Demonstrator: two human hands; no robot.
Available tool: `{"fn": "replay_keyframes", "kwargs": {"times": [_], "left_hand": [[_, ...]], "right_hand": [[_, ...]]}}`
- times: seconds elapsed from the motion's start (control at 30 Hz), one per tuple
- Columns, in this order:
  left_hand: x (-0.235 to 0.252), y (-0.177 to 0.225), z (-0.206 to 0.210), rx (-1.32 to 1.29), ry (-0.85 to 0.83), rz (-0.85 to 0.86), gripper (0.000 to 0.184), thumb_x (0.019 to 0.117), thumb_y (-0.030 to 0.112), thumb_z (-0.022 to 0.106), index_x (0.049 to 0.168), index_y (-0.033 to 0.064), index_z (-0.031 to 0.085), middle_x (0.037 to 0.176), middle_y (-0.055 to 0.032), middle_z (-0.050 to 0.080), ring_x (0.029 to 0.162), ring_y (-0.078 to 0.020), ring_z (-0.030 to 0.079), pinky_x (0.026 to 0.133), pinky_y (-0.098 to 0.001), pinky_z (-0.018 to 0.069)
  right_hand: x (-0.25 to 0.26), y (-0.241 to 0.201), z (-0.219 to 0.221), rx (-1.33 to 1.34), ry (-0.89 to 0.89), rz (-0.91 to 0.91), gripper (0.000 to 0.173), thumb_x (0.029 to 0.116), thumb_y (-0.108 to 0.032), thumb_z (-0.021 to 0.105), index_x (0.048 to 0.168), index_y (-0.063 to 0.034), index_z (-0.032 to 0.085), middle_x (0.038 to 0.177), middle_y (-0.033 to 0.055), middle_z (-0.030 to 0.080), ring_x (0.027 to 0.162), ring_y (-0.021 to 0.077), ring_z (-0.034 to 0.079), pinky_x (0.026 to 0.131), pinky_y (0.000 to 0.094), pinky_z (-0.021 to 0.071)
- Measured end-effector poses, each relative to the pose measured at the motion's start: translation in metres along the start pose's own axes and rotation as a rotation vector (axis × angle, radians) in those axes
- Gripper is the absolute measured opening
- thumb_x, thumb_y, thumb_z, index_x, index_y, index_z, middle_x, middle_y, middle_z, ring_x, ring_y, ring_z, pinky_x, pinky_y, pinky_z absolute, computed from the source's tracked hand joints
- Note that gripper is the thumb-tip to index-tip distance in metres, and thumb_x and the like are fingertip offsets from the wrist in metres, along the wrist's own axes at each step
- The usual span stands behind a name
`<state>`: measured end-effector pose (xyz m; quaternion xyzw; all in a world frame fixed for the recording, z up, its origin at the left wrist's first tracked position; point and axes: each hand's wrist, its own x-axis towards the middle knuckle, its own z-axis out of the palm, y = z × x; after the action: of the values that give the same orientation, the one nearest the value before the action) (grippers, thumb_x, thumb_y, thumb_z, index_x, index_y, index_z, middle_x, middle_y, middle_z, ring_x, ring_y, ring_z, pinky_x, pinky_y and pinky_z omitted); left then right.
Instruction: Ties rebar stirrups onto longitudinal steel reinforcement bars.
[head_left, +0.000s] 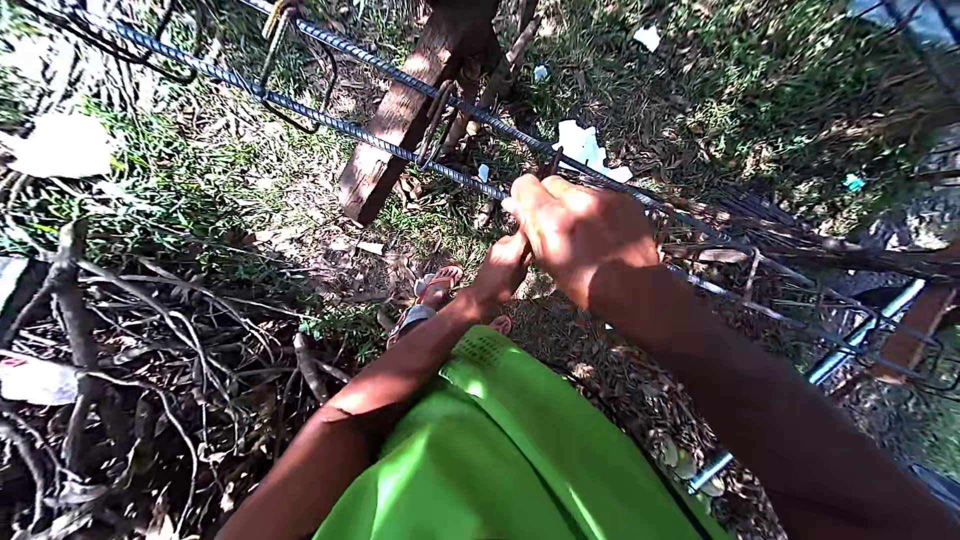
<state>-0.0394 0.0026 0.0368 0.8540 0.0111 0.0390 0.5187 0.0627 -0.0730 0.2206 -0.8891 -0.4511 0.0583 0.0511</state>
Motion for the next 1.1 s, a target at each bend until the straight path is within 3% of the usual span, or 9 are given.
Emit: {"fn": "replay_keyframes", "kwargs": {"times": [0.07, 0.2, 0.33, 0.4, 0.5, 0.63, 0.7, 0.93, 1.1], "left_hand": [[0.017, 0.012, 0.004, -0.049, -0.023, -0.108, 0.052, 0.1016, 0.006, 0.058, 0.15, -0.0023, 0.04, 0.099, -0.023, 0.068, 0.087, -0.035, 0.07, 0.08, -0.0496, 0.0577], [0.025, 0.013, 0.004, -0.243, -0.061, -0.315, 0.066, 0.1042, 0.016, 0.054, 0.162, 0.0159, 0.023, 0.073, -0.0121, 0.061, 0.052, -0.0239, 0.056, 0.049, -0.0407, 0.0519], [0.033, 0.005, 0.003, -0.309, -0.08, -0.396, 0.062, 0.1019, 0.017, 0.055, 0.159, 0.0237, 0.031, 0.067, -0.0088, 0.059, 0.048, -0.0205, 0.054, 0.046, -0.0356, 0.0486], [0.046, -0.01, 0.004, -0.251, -0.099, -0.358, 0.057, 0.1005, 0.017, 0.056, 0.155, 0.0212, 0.037, 0.073, -0.0054, 0.065, 0.057, -0.0185, 0.061, 0.056, -0.039, 0.0539], [0.06, -0.02, -0.002, -0.109, -0.153, -0.303, 0.055, 0.0987, 0.018, 0.055, 0.152, 0.0186, 0.042, 0.074, -0.0053, 0.065, 0.061, -0.0208, 0.062, 0.061, -0.0451, 0.0551], [0.067, -0.015, -0.015, 0.106, -0.205, -0.216, 0.054, 0.0973, 0.018, 0.057, 0.15, 0.0123, 0.046, 0.076, -0.0112, 0.066, 0.066, -0.0292, 0.066, 0.065, -0.053, 0.0555], [0.066, -0.018, -0.016, 0.142, -0.197, -0.143, 0.051, 0.0971, 0.019, 0.057, 0.146, 0.009, 0.049, 0.078, -0.0108, 0.068, 0.067, -0.0289, 0.068, 0.066, -0.0527, 0.0564], [0.065, -0.022, -0.012, 0.106, -0.096, -0.094, 0.032, 0.0982, 0.017, 0.057, 0.127, 0.0026, 0.06, 0.089, -0.0139, 0.071, 0.078, -0.0283, 0.071, 0.074, -0.0511, 0.0584], [0.065, -0.024, -0.014, -0.02, -0.041, -0.084, 0.026, 0.1, 0.016, 0.058, 0.123, 0.0036, 0.061, 0.089, -0.0097, 0.072, 0.074, -0.0193, 0.07, 0.071, -0.0422, 0.0598]], "right_hand": [[0.017, 0.017, -0.001, -0.03, 0.001, 0.042, 0.034, 0.1106, -0.033, 0.041, 0.107, -0.0087, 0.064, 0.077, 0.013, 0.063, 0.065, 0.0345, 0.066, 0.051, 0.0487, 0.0479], [0.034, 0.051, -0.014, 0.022, -0.101, 0.108, 0.038, 0.1125, -0.038, 0.032, 0.113, -0.0103, 0.059, 0.077, 0.0135, 0.063, 0.073, 0.0376, 0.068, 0.06, 0.0548, 0.0496], [0.035, 0.084, -0.016, 0.168, -0.085, 0.21, 0.04, 0.1118, -0.034, 0.03, 0.114, -0.0071, 0.06, 0.087, 0.0146, 0.064, 0.079, 0.0339, 0.067, 0.067, 0.0557, 0.0509], [0.033, 0.101, -0.015, 0.212, -0.067, 0.329, 0.04, 0.1112, -0.033, 0.03, 0.113, -0.0059, 0.06, 0.088, 0.0139, 0.063, 0.079, 0.0295, 0.065, 0.07, 0.0528, 0.0511], [0.021, 0.131, -0.004, 0.29, -0.012, 0.469, 0.041, 0.1085, -0.033, 0.031, 0.112, -0.0031, 0.059, 0.088, 0.0144, 0.062, 0.075, 0.0282, 0.064, 0.068, 0.0529, 0.0525], [-0.021, 0.176, 0.03, 0.607, 0.114, 0.59, 0.038, 0.1104, -0.028, 0.03, 0.108, -0.0007, 0.057, 0.075, 0.002, 0.057, 0.057, 0.0121, 0.058, 0.059, 0.0354, 0.0561], [-0.047, 0.188, 0.056, 0.781, 0.205, 0.68, 0.036, 0.1101, -0.028, 0.03, 0.103, -0.0047, 0.057, 0.067, -0.0044, 0.054, 0.054, 0.0088, 0.057, 0.059, 0.0334, 0.0569], [-0.105, 0.155, 0.104, 1.135, 0.481, 0.877, 0.023, 0.1101, -0.021, 0.03, 0.105, -0.0104, 0.05, 0.074, -0.0067, 0.052, 0.06, 0.0067, 0.056, 0.062, 0.0302, 0.0566], [-0.139, 0.134, 0.141, 1.313, 0.592, 0.942, 0.032, 0.1125, -0.034, 0.027, 0.107, -0.0158, 0.054, 0.076, -0.0081, 0.056, 0.063, 0.0065, 0.059, 0.064, 0.0292, 0.0571]]}}
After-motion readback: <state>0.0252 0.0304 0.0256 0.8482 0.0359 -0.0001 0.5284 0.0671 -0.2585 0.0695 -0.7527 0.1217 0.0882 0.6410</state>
